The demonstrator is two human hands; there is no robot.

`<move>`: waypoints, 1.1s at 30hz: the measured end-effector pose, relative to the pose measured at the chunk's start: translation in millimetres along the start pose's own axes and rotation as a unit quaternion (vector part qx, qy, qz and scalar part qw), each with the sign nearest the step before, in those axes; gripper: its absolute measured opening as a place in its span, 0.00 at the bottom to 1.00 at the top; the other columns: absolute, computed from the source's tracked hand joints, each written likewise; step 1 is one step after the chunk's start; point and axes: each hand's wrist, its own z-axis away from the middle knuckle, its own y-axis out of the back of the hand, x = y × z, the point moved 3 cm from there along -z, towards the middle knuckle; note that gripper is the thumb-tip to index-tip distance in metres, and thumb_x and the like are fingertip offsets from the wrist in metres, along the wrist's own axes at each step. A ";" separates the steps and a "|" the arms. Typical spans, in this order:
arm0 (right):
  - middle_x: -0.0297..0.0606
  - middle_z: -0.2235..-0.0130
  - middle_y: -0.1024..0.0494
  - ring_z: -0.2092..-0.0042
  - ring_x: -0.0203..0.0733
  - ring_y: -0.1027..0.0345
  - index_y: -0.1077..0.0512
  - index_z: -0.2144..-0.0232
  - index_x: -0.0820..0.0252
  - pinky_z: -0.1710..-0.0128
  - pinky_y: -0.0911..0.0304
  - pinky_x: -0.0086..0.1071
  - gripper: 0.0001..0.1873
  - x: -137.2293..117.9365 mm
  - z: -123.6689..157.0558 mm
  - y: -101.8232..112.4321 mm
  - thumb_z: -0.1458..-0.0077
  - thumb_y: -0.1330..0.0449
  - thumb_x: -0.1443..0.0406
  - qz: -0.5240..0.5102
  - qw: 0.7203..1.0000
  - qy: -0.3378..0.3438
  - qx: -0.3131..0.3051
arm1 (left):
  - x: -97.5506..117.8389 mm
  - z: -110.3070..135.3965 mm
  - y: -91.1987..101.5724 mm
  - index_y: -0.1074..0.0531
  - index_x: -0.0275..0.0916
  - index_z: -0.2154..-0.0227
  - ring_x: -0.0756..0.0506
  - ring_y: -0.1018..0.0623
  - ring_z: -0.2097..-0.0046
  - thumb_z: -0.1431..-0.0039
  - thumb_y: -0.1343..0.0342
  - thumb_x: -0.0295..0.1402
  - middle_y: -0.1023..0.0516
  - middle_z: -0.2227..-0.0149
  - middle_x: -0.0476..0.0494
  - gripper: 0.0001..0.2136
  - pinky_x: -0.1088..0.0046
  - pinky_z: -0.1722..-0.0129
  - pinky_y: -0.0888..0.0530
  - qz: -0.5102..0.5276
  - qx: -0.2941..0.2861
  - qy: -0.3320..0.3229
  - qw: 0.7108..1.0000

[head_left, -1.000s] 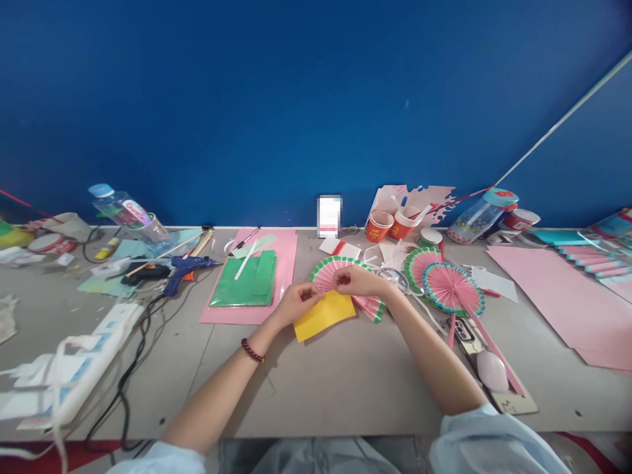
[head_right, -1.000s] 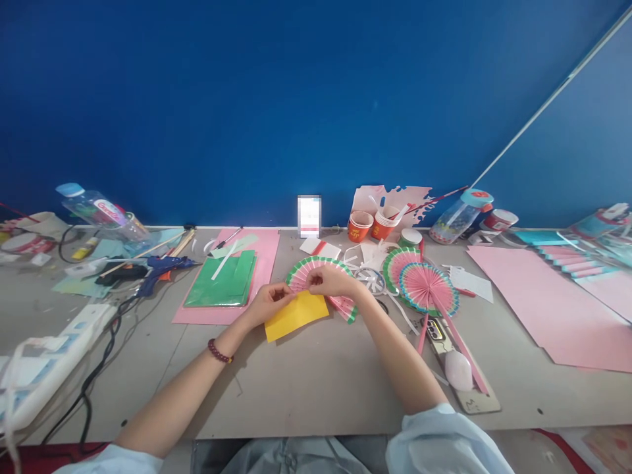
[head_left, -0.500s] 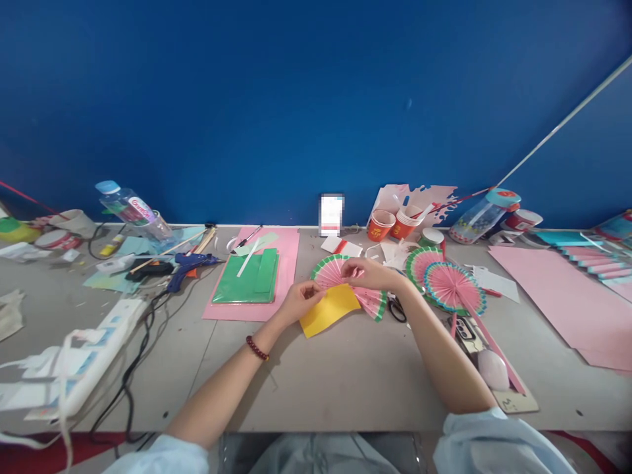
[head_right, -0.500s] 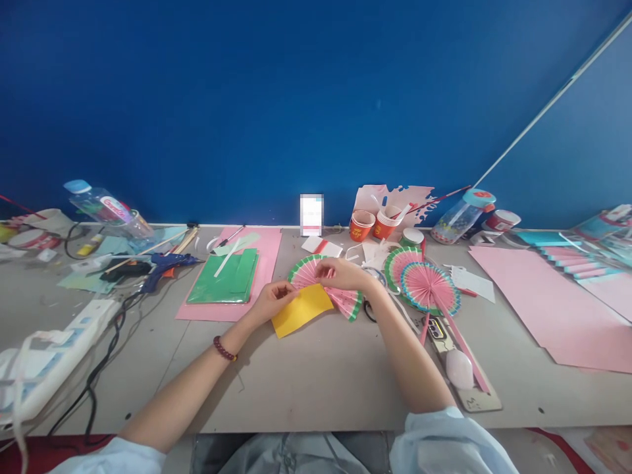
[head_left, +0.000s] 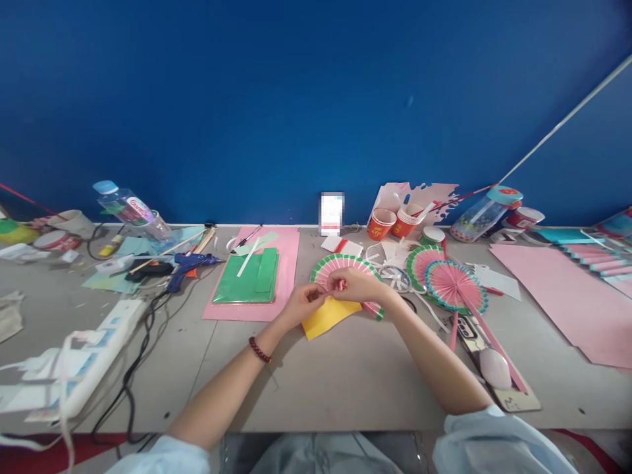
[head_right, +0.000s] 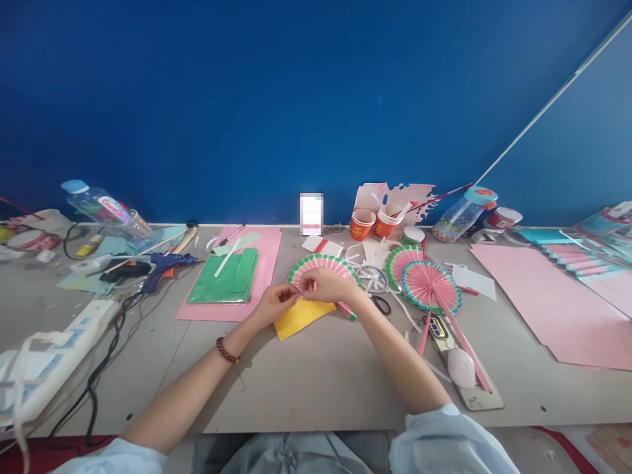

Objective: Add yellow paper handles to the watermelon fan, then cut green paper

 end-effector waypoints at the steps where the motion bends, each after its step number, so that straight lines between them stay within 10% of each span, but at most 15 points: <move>1: 0.33 0.71 0.26 0.68 0.37 0.34 0.30 0.74 0.58 0.70 0.41 0.29 0.04 0.8 -0.4 -0.3 0.55 0.44 0.69 -0.001 1.000 -0.003 0.002 | -0.7 0.0 -0.2 0.27 0.36 0.74 0.50 0.29 0.70 0.46 0.45 0.37 0.26 0.73 0.47 0.09 0.76 0.71 0.34 -0.002 0.001 -0.001 1.000; 33: 0.35 0.70 0.26 0.66 0.40 0.34 0.30 0.76 0.58 0.70 0.41 0.31 0.03 4.3 5.1 8.4 0.57 0.43 0.66 0.018 0.998 -0.061 -0.030 | 2.2 1.6 -2.2 0.27 0.36 0.73 0.49 0.29 0.70 0.46 0.46 0.35 0.24 0.73 0.46 0.08 0.75 0.72 0.33 -0.045 0.005 -0.023 0.999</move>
